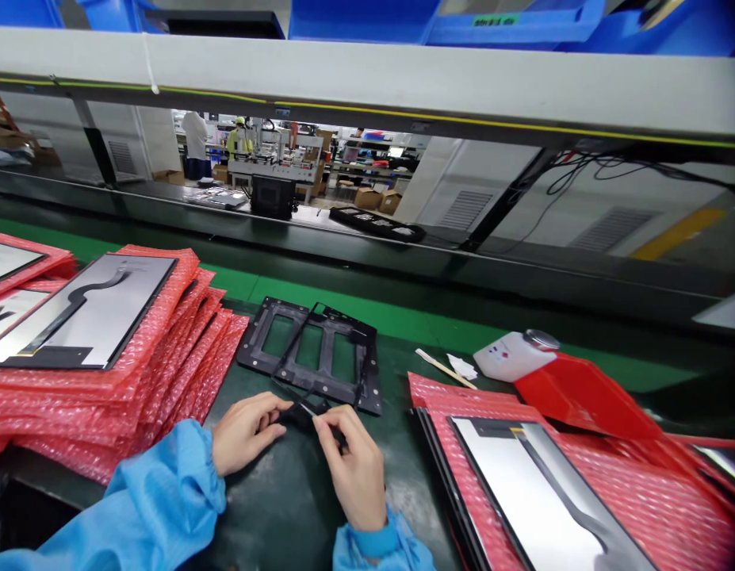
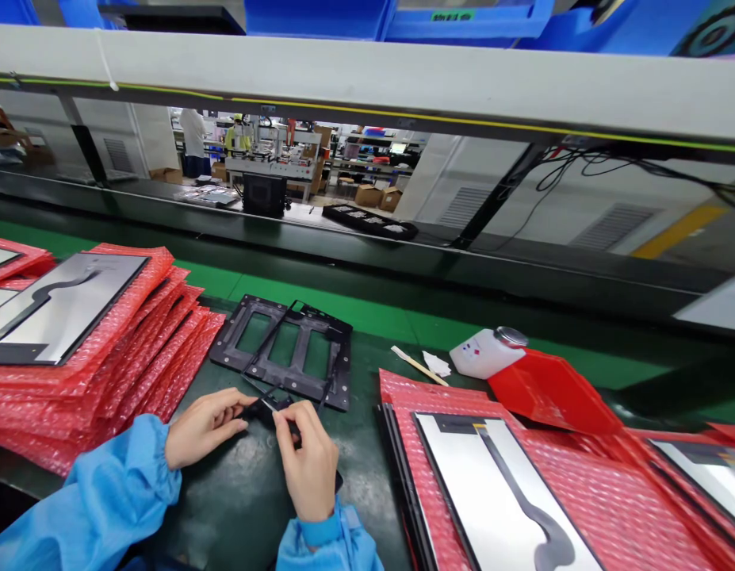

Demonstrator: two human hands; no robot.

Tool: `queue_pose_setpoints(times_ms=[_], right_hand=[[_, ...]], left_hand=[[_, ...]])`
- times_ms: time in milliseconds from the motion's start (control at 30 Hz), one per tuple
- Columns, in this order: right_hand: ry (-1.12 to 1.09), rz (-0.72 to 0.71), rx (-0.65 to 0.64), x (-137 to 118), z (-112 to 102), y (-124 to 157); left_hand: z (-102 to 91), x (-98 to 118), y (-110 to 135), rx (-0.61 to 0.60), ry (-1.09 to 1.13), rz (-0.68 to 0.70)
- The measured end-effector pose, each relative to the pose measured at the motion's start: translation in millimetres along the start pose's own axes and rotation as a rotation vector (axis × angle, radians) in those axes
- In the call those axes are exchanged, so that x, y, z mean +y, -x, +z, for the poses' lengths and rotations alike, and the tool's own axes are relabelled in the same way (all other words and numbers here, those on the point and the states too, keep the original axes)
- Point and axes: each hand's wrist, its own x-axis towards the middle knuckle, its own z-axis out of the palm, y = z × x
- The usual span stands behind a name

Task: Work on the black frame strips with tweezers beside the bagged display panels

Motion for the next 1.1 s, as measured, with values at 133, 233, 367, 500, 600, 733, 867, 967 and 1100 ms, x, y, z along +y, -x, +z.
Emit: queue_pose_setpoints(times_ms=[133,233,367,500,600,733,867,967,1100], right_hand=[[-0.006,-0.006,0.099,3,-7,-3],[-0.015,0.003,0.179,5,-13,-6],[-0.021,0.031,0.277,8,-20,-8],[-0.061,0.060,0.369,8,-27,-12],[-0.088,0.082,0.458,10,-35,-14],[-0.152,0.183,0.636,18,-49,-17],[-0.205,0.261,0.711,24,-58,-17],[-0.189,0.206,0.656,21,-54,-16],[-0.156,0.089,0.547,16,-43,-14]], left_hand=[[1.3,0,2,0.000,0.032,0.007],[2.1,-1,3,0.009,0.049,0.017],[3.4,-2,4,0.006,0.056,0.031],[4.2,-4,5,-0.007,0.055,0.019],[5.0,-7,5,-0.024,0.044,0.004],[5.8,-11,6,-0.019,-0.006,-0.017],[5.7,-14,7,-0.036,-0.009,-0.034],[5.8,-14,7,-0.035,0.005,-0.043],[5.6,-9,6,-0.007,0.043,-0.061]])
